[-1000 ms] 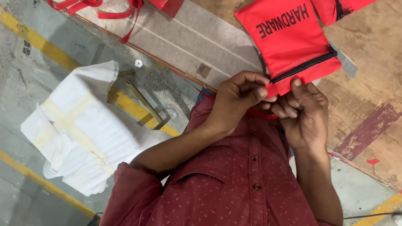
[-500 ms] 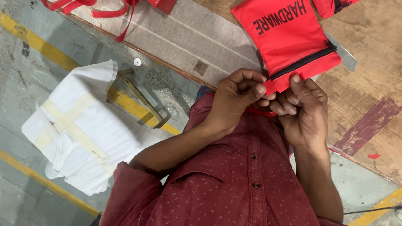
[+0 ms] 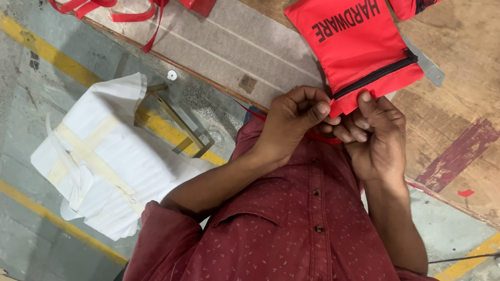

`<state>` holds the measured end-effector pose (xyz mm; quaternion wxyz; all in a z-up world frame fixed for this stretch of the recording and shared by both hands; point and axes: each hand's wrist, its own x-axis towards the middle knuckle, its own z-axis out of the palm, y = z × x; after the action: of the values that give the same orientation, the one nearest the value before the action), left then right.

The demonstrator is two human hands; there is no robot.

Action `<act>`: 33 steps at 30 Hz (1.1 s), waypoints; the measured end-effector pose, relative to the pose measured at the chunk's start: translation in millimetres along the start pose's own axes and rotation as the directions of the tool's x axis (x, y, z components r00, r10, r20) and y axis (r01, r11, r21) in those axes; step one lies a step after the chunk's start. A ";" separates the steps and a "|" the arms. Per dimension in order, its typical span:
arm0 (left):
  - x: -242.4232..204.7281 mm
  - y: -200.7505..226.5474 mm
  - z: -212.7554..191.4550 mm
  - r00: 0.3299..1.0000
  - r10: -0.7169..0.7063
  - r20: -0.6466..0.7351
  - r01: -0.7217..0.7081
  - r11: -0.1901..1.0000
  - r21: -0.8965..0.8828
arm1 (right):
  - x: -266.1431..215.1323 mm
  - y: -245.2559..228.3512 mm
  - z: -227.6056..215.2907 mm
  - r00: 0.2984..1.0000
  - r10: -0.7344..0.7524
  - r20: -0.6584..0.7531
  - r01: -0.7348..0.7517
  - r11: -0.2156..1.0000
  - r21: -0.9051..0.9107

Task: The person packages hardware by placing several small metal pieces into small red fabric pouches, inserts paper instructions, and then ties each pouch closed with red ribbon.

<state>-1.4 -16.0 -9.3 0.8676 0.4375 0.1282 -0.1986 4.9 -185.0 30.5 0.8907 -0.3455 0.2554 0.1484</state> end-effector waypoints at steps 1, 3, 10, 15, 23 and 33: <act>0.4 0.0 -0.5 1.000 -0.021 0.008 0.021 1.000 -0.005 | -0.2 0.2 0.0 1.000 0.002 0.000 -0.002 1.000 -0.005; 1.7 0.7 -1.4 0.999 -0.042 0.017 0.042 0.999 -0.008 | -0.3 0.7 -0.4 1.000 0.002 0.000 -0.002 1.000 -0.008; 3.2 3.4 -3.6 0.995 -0.095 -0.016 0.095 0.995 0.039 | 0.9 3.2 -5.6 1.000 0.017 -0.006 -0.017 1.000 0.013; 2.5 4.5 -3.9 0.993 -0.113 -0.015 0.114 0.993 0.028 | 1.2 2.8 -5.6 1.000 0.021 0.002 -0.021 1.000 0.015; 1.4 8.7 -2.0 0.996 -0.089 0.020 0.087 0.995 0.054 | 1.0 2.9 -3.8 1.000 0.017 0.000 -0.017 1.000 0.018; 7.0 15.9 -5.8 0.974 -0.225 0.027 0.211 0.945 0.252 | -0.7 4.7 -1.7 1.000 0.006 0.003 -0.006 1.000 0.024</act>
<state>11.8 -4.4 -4.2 0.7822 0.5197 0.1258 -0.3196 1.6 -182.9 27.2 0.8947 -0.3337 0.2569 0.1487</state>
